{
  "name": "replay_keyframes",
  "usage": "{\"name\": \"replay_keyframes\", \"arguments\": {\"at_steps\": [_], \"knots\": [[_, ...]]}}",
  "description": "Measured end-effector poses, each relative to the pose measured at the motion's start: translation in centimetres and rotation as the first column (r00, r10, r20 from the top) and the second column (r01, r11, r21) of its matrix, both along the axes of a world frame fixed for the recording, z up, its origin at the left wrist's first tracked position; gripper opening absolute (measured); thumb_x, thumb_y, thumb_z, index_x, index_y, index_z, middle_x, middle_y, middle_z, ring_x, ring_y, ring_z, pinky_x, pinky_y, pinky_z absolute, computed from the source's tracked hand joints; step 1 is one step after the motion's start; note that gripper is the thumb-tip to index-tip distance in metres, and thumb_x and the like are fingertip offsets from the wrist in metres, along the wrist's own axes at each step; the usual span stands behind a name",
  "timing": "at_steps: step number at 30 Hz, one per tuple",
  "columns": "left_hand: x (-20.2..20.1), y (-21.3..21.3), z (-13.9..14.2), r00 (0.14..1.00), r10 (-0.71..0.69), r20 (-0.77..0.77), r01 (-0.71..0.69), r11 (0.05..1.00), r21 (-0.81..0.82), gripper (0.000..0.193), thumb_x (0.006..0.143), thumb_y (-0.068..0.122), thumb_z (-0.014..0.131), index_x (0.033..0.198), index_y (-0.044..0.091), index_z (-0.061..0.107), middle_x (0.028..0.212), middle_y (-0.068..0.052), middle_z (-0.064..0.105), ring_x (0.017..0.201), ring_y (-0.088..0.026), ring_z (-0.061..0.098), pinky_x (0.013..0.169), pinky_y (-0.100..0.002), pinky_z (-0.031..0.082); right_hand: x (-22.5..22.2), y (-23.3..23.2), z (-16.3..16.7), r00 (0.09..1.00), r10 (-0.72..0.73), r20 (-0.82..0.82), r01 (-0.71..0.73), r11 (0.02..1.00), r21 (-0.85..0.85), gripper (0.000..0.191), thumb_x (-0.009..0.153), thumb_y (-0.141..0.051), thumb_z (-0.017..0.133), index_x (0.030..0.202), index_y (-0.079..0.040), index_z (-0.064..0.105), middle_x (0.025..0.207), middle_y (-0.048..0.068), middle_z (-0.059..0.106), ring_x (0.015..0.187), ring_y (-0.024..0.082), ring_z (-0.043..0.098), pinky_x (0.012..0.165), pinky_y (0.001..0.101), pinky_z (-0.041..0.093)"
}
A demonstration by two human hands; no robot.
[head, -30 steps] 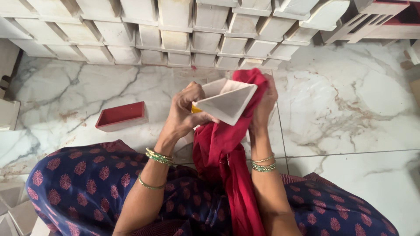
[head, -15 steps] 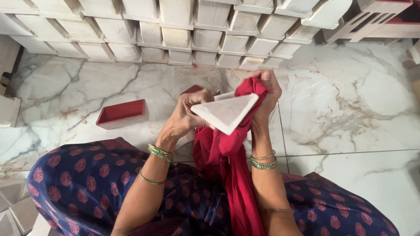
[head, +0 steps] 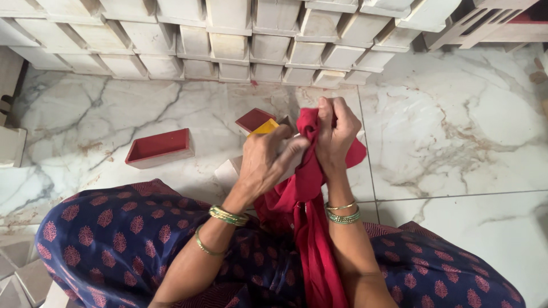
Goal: The person sits on the floor and wipes small wooden boxes one at a time with a red cloth, turning each box to clean its sides and interior, then sets the finished box aside and picks up the next one.
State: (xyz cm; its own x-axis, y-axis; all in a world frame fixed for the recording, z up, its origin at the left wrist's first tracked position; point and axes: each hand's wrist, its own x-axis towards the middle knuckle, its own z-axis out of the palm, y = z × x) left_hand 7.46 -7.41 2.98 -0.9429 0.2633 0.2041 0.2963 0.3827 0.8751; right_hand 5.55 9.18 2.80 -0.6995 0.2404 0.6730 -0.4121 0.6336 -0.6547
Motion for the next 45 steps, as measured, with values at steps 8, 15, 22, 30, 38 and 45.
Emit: {"name": "replay_keyframes", "arguments": {"at_steps": [8, 15, 22, 30, 38, 45], "knots": [[-0.6, 0.5, -5.5, 0.968, 0.239, -0.079, -0.176, 0.866, 0.468, 0.053, 0.110, 0.039, 0.039, 0.080, -0.001, 0.059, 0.062, -0.008, 0.055, 0.059, -0.019, 0.049, 0.055, -0.038, 0.037, 3.3, -8.0, 2.5, 0.943, 0.120, -0.310, -0.040, 0.967, 0.253, 0.008, 0.098, -0.010, 0.071, 0.100, -0.006, 0.065, 0.095, 0.005, 0.067, 0.088, 0.027, 0.062, 0.084, 0.0429, 0.051], [0.0, 0.3, -5.9, 0.986, 0.167, 0.006, -0.137, 0.785, 0.604, 0.052, 0.110, 0.038, 0.050, 0.073, 0.003, 0.042, 0.069, 0.004, 0.033, 0.069, -0.008, 0.029, 0.058, -0.032, 0.025, 0.3, -2.3, 1.9, 0.960, -0.081, -0.266, 0.142, 0.966, 0.217, 0.002, 0.103, -0.005, 0.066, 0.104, -0.004, 0.066, 0.097, 0.011, 0.067, 0.090, 0.030, 0.062, 0.082, 0.0403, 0.050], [-1.1, 1.2, -4.5, 0.966, 0.146, 0.213, -0.242, 0.801, 0.548, 0.037, 0.100, 0.032, 0.065, 0.074, 0.006, 0.061, 0.065, 0.008, 0.042, 0.060, -0.005, 0.033, 0.052, -0.029, 0.023, -2.6, 4.4, -1.7, 0.991, -0.081, -0.103, 0.029, 0.901, -0.432, 0.016, 0.107, -0.017, 0.064, 0.104, -0.001, 0.065, 0.093, 0.002, 0.066, 0.085, 0.012, 0.062, 0.081, 0.0269, 0.053], [-3.1, 0.2, -7.4, 0.928, 0.127, 0.351, -0.372, 0.382, 0.846, 0.047, 0.110, 0.030, 0.073, 0.073, 0.011, 0.051, 0.077, 0.009, 0.045, 0.066, -0.003, 0.037, 0.054, -0.025, 0.031, -3.5, 4.0, -4.3, 0.970, 0.240, -0.027, -0.199, 0.731, -0.653, 0.018, 0.106, -0.019, 0.065, 0.107, -0.001, 0.065, 0.098, -0.001, 0.064, 0.090, 0.008, 0.056, 0.083, 0.0231, 0.048], [-4.0, -2.1, -6.1, 0.816, -0.150, 0.558, -0.553, 0.080, 0.830, 0.044, 0.090, 0.043, 0.063, 0.115, 0.008, 0.061, 0.109, -0.008, 0.070, 0.100, -0.025, 0.070, 0.085, -0.046, 0.059, -2.6, 5.6, -3.1, 0.998, -0.035, 0.044, 0.051, 0.894, -0.445, 0.017, 0.104, -0.016, 0.067, 0.106, 0.000, 0.069, 0.099, 0.001, 0.065, 0.093, 0.010, 0.058, 0.087, 0.0231, 0.049], [-3.4, 0.6, -6.8, 0.744, -0.255, 0.618, -0.629, 0.048, 0.776, 0.048, 0.092, 0.045, 0.064, 0.122, 0.007, 0.061, 0.114, -0.010, 0.068, 0.103, -0.029, 0.068, 0.088, -0.052, 0.056, -0.2, -0.8, -1.7, 0.989, 0.018, -0.148, -0.062, 0.952, -0.301, 0.013, 0.109, -0.013, 0.063, 0.113, -0.001, 0.060, 0.113, 0.004, 0.060, 0.103, 0.016, 0.061, 0.097, 0.0312, 0.052]]}}
